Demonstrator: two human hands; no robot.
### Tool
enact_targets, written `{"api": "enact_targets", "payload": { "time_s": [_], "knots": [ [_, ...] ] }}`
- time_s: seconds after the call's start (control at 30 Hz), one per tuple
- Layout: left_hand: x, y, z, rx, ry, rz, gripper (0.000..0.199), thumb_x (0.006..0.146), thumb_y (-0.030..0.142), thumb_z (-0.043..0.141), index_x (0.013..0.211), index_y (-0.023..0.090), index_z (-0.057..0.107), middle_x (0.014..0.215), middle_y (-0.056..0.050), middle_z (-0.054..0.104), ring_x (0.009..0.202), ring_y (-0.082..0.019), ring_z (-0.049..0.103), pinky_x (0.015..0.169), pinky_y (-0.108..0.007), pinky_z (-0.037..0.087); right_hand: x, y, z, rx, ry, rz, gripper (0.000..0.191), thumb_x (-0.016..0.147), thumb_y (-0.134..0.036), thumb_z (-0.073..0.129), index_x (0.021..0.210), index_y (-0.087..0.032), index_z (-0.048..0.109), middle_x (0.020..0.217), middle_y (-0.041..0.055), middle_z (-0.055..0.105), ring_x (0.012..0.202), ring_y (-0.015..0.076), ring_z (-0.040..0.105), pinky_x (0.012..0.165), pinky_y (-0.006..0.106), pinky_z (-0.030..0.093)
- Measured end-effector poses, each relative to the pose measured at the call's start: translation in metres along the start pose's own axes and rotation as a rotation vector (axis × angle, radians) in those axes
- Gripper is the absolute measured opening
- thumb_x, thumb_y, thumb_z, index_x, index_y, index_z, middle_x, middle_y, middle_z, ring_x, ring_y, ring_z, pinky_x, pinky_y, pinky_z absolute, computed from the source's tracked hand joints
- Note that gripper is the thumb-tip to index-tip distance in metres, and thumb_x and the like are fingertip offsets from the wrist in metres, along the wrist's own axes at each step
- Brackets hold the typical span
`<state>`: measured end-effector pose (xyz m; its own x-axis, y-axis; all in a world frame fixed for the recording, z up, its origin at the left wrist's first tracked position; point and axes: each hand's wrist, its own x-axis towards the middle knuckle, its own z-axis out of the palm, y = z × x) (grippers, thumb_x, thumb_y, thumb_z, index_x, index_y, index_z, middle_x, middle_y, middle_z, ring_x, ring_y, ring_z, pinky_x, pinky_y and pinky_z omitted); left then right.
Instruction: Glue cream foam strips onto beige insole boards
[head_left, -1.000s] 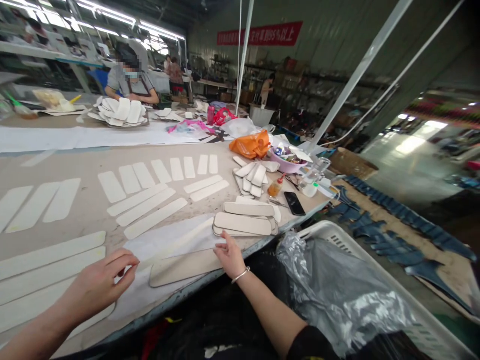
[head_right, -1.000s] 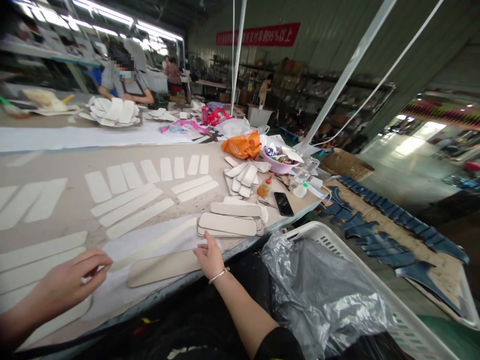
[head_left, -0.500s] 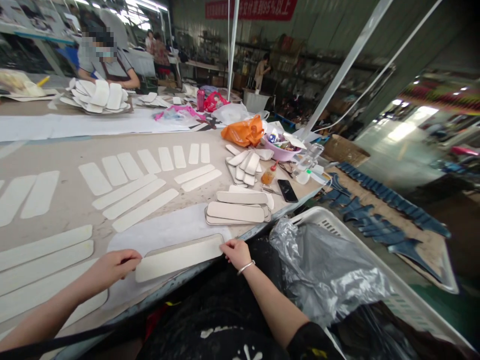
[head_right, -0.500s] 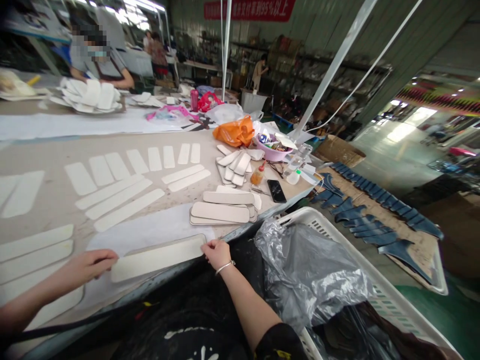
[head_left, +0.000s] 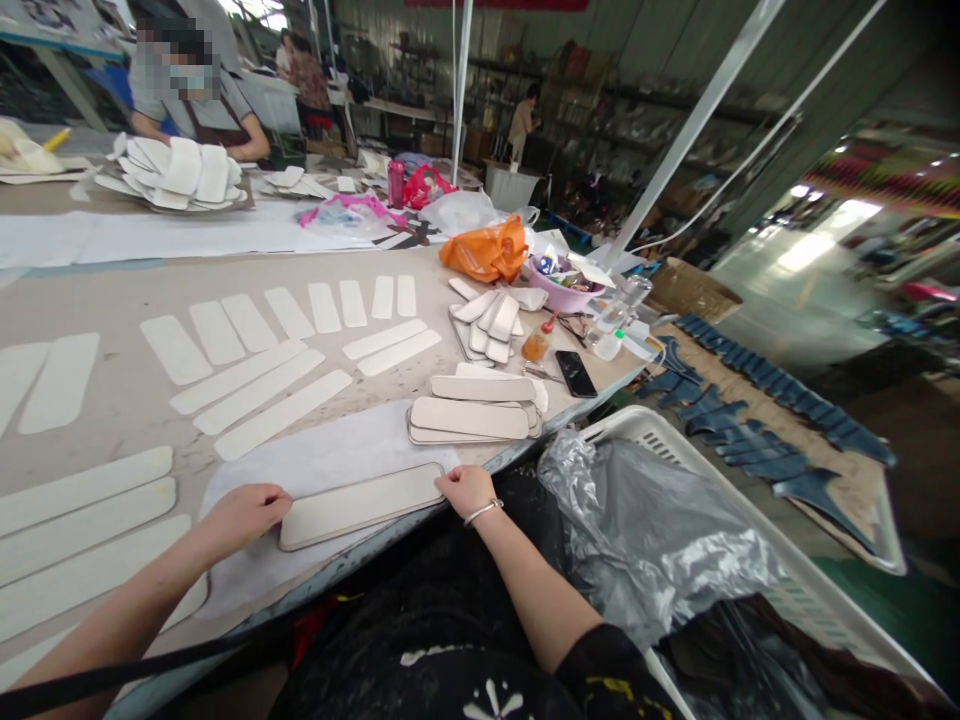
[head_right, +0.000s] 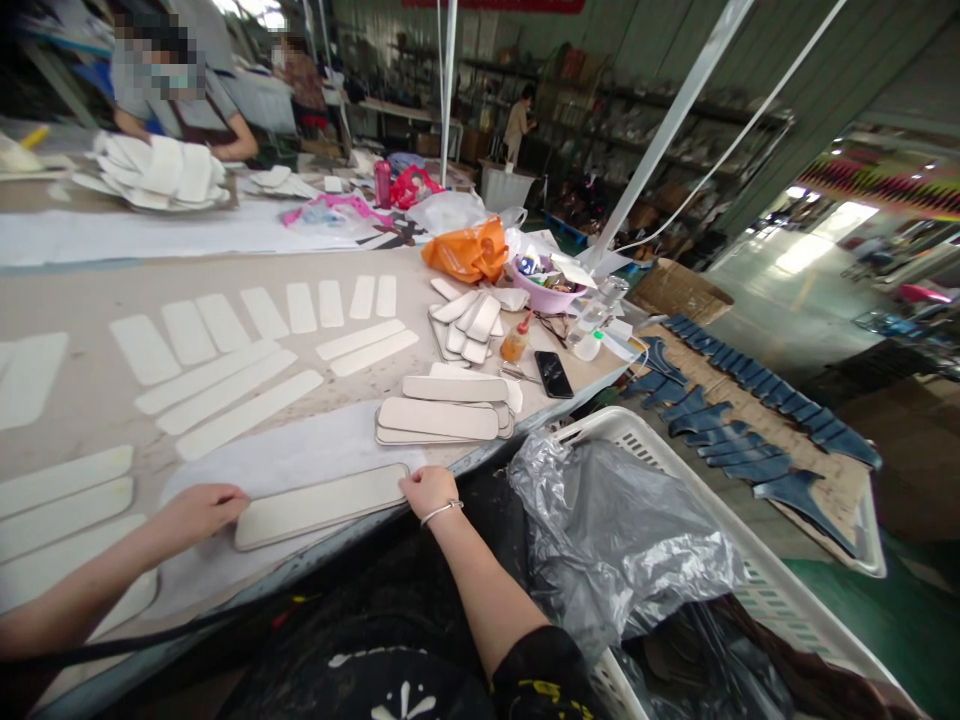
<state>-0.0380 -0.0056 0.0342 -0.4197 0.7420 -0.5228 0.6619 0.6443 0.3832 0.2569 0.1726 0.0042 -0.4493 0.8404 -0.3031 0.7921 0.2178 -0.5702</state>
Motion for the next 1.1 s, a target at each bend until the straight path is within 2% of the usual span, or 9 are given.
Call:
{"api": "enact_targets", "payload": {
  "time_s": [0.13, 0.27, 0.57, 1.0, 1.1],
  "knots": [
    [-0.002, -0.002, 0.001, -0.046, -0.012, -0.013, 0.033, 0.077, 0.038, 0.038, 0.07, 0.016, 0.062, 0.059, -0.002, 0.063, 0.062, -0.018, 0.058, 0.06, -0.026, 0.038, 0.0, -0.001, 0.0, -0.05, -0.011, 0.007, 0.024, 0.076, -0.04, 0.058, 0.069, -0.021, 0.071, 0.07, 0.0027, 0.071, 0.071, 0.0161, 0.064, 0.065, 0.022, 0.04],
    [-0.01, -0.001, -0.001, -0.077, -0.023, 0.007, 0.033, 0.073, 0.047, 0.046, 0.075, 0.019, 0.064, 0.061, 0.0, 0.065, 0.059, -0.016, 0.059, 0.059, -0.025, 0.04, -0.001, -0.004, -0.001, -0.092, -0.033, -0.004, 0.027, 0.079, -0.04, 0.055, 0.071, -0.02, 0.07, 0.072, 0.0044, 0.07, 0.073, 0.0179, 0.064, 0.067, 0.024, 0.04],
    [-0.017, 0.008, 0.0, -0.03, 0.053, -0.035, 0.024, 0.069, 0.042, 0.052, 0.073, 0.021, 0.064, 0.061, 0.001, 0.066, 0.059, -0.016, 0.059, 0.06, -0.026, 0.038, -0.003, -0.009, -0.004, -0.163, -0.061, -0.041, 0.028, 0.082, -0.037, 0.051, 0.07, -0.019, 0.068, 0.073, 0.0061, 0.07, 0.073, 0.0189, 0.063, 0.066, 0.025, 0.039],
    [-0.017, 0.008, 0.005, 0.003, 0.073, -0.043, 0.029, 0.07, 0.048, 0.049, 0.073, 0.021, 0.06, 0.062, 0.001, 0.067, 0.063, -0.019, 0.061, 0.062, -0.028, 0.039, -0.003, -0.012, -0.005, -0.196, -0.068, 0.001, 0.025, 0.082, -0.033, 0.052, 0.076, -0.019, 0.07, 0.079, 0.0066, 0.071, 0.079, 0.0193, 0.064, 0.07, 0.025, 0.041],
    [-0.019, 0.007, 0.01, 0.004, 0.12, -0.038, 0.031, 0.073, 0.049, 0.047, 0.075, 0.022, 0.06, 0.064, 0.001, 0.067, 0.066, -0.02, 0.061, 0.063, -0.028, 0.04, -0.003, -0.011, -0.005, -0.186, -0.062, 0.011, 0.024, 0.082, -0.034, 0.053, 0.076, -0.02, 0.071, 0.079, 0.0056, 0.072, 0.08, 0.019, 0.065, 0.071, 0.024, 0.042]
  ]
}}
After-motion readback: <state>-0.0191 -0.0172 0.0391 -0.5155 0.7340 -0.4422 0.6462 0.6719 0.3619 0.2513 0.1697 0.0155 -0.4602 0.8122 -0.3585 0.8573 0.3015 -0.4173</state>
